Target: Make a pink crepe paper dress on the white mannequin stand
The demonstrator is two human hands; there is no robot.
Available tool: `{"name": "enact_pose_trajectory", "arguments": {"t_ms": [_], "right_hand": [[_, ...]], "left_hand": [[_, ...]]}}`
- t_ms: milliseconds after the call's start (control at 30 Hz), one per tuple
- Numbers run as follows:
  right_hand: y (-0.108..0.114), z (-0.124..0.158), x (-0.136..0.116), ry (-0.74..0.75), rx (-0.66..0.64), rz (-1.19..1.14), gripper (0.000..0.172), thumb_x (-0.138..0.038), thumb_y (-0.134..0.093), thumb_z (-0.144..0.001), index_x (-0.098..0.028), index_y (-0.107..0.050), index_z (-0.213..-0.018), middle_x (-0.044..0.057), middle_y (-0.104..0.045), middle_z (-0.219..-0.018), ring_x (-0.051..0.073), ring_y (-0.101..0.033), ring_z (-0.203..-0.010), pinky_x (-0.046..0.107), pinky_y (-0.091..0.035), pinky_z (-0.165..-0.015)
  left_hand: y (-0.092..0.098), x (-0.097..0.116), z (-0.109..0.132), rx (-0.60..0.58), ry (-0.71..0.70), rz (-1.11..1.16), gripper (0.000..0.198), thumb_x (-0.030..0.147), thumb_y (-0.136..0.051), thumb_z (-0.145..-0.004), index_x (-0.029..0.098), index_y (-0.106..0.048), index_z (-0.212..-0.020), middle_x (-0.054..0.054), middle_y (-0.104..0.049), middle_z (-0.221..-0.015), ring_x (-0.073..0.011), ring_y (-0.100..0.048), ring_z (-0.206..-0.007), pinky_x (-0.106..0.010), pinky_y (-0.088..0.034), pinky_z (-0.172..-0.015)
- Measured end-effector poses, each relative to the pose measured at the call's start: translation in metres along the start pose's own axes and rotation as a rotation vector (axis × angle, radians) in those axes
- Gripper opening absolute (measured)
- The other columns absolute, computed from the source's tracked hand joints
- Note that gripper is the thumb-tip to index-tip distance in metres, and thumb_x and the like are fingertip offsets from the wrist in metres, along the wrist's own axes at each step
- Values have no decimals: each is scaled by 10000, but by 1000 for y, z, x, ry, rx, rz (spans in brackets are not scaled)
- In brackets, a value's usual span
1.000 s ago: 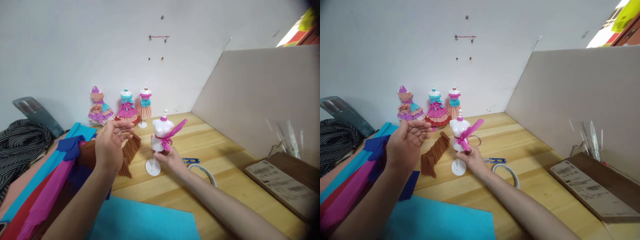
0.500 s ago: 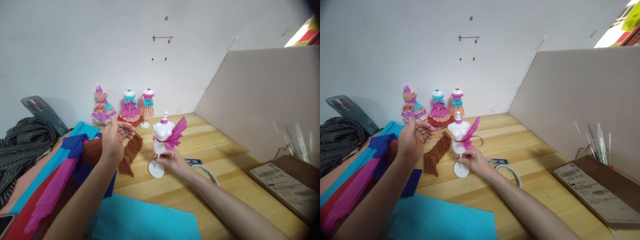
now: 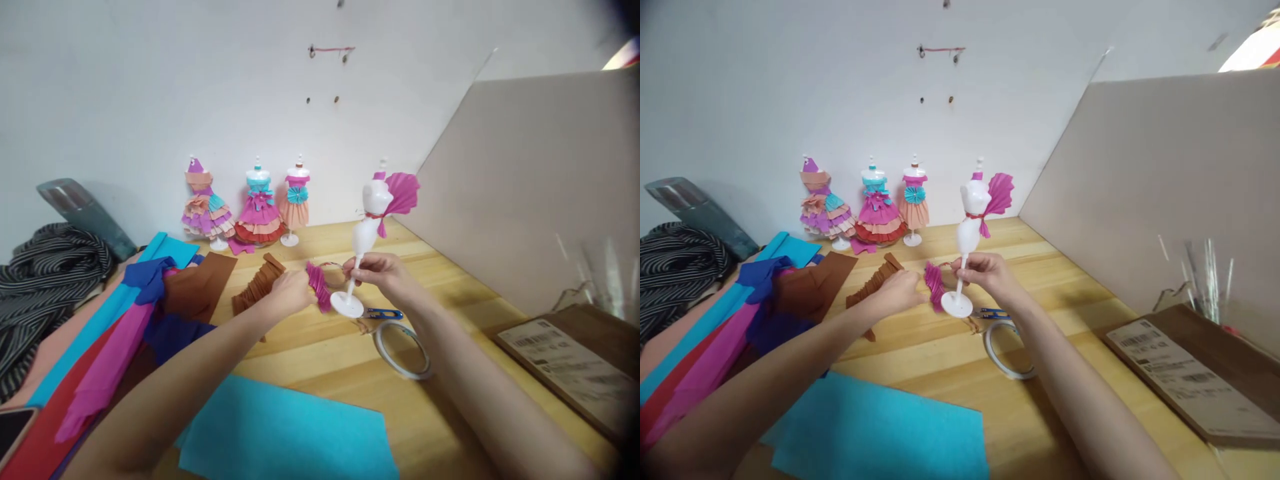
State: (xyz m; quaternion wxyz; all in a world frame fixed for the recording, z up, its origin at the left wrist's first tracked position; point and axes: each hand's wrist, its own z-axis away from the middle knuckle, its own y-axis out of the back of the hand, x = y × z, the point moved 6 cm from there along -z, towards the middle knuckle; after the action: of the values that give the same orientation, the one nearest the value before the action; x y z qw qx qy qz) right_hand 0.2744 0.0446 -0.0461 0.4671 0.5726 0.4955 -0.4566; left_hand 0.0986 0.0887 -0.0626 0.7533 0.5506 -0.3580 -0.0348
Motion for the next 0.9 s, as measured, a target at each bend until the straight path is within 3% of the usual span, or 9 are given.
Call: {"name": "enact_pose_trajectory", "arguments": {"t_ms": [100, 167, 233, 400, 567, 700, 900], "right_hand": [[7, -2, 0, 4, 36, 9, 197, -320, -826, -602, -188, -767, -736, 33, -714, -684, 135, -579, -585, 283, -473, -568], [12, -2, -2, 3, 51, 15, 196, -311, -826, -599, -188, -767, -739, 31, -713, -678, 130, -572, -575, 284, -476, -573], [14, -1, -3, -6, 50, 11, 206, -315, -830, -590, -188, -768, -739, 29, -710, -668, 132, -571, -571, 286, -478, -568], [11, 0, -3, -5, 48, -19, 206, -305, -837, -580, -194, -771, -741, 28, -718, -672, 139, -589, -587, 279, -478, -560], [6, 1, -5, 1, 22, -38, 175, -287, -838, -582, -196, -768, -714, 15, -705, -643, 125, -571, -561, 269, -472, -548], [1, 2, -4, -23, -17, -3, 195, -308, -836, -594, -194, -774, -740, 20, -707, -664, 139, -587, -583, 282, -479, -556], [-10, 2, 1, -81, -76, -47, 218, -286, -858, -545, -171, -761, -702, 9, -684, -640, 118, -555, -561, 262, -449, -541]], "left_hand": [[-20, 8, -9, -1, 5, -68, 549, 376, -789, -625, 149, -596, -1086, -173, -612, -1198, -337, -592, -1131, -376, -488, -872], [-29, 10, -13, 6, 21, -98, 664, 360, -799, -621, 126, -544, -1188, -203, -554, -1271, -342, -576, -1154, -389, -481, -898], [-35, 11, -16, 25, 27, -115, 620, 334, -759, -673, 125, -530, -1210, -205, -533, -1293, -332, -572, -1159, -390, -477, -907], [-39, 9, -24, 87, 5, -124, 233, 164, -555, -813, 166, -620, -1037, -147, -612, -1196, -272, -590, -1125, -355, -466, -893], [-40, 1, -31, 103, -8, -104, 187, 114, -505, -819, 166, -654, -919, -131, -698, -981, -258, -658, -913, -348, -484, -753], [-30, -2, -32, 93, -73, -99, 143, 159, -531, -817, 173, -658, -881, -120, -713, -884, -255, -662, -822, -335, -468, -687], [15, -4, -27, 40, -265, -146, 102, 149, -552, -756, 195, -636, -723, -85, -691, -797, -228, -632, -798, -313, -434, -731]]}}
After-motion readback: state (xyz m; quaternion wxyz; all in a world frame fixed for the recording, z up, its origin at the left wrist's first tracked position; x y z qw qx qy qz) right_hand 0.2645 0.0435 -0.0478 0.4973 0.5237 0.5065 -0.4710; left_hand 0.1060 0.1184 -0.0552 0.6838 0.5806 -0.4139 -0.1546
